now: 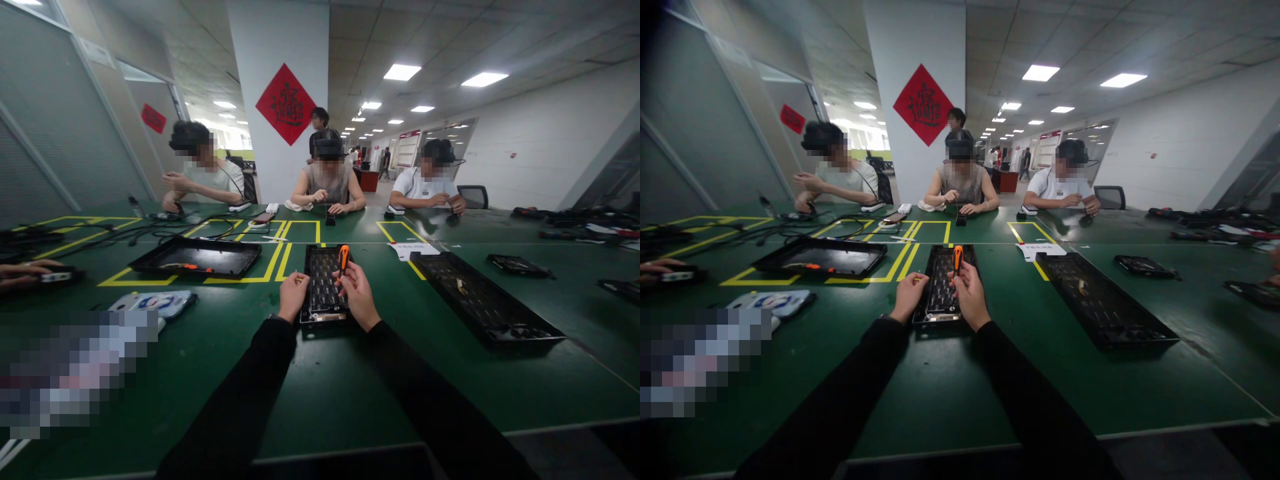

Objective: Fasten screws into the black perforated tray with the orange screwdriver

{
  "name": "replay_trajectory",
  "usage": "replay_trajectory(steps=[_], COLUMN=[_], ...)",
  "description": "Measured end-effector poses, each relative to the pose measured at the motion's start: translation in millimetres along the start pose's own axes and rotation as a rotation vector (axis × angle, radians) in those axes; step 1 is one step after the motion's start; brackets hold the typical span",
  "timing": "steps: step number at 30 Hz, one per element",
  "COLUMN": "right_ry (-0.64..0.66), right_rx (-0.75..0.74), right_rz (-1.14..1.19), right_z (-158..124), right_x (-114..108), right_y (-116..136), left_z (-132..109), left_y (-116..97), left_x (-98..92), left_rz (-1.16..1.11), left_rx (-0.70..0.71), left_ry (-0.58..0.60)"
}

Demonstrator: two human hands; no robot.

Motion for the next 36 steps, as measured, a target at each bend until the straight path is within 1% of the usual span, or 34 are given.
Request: replay_trajectory(steps=[7,13,18,21,24,29,36], right_ry=[-0.028,-0.032,-0.01,-0.011,0.0,-0.04,0.007], right_rx=[0.02,-0.082,0.014,0.039,0.033,-0.015,-0.004], right_rz=[-0.062,-0.125,-0.019,0.002,-0.023,-0.085,0.002], right_z=[-2.4,0.0,1.6,1.2,0.6,0.5,-1.3], right_x=[-1.5,-3.1,-1.9,-1.3,-0.7,-3.7,0.7], right_y=[-0.7,3.6,-1.1,-1.2,-2.0,-4.0,0.9], left_z=[0.8,1.6,2.3,2.1,1.8,1.5,0.4], left_y=[1.7,3.2,4.8,5.7,5.5,4.5,0.7], left_x=[1.2,2.1,2.2,2.6,2.9,2.8,-0.1], left_rz=[-0.005,-0.001,0.005,0.001,-0.009,-0.005,-0.031], left_rx=[0.002,0.009,0.016,0.008,0.01,0.005,0.004], left_ry=[0.004,0.005,0.001,0.005,0.005,0.01,0.002])
Point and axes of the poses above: each hand's wrist, its own z-axis towards the middle knuckle, its own x-axis out of the palm, y = z × x, the point moved 6 cm from there along z, towards the middle knuckle, and after that the axes turned 8 degrees about -y, right-handed, at the moved point
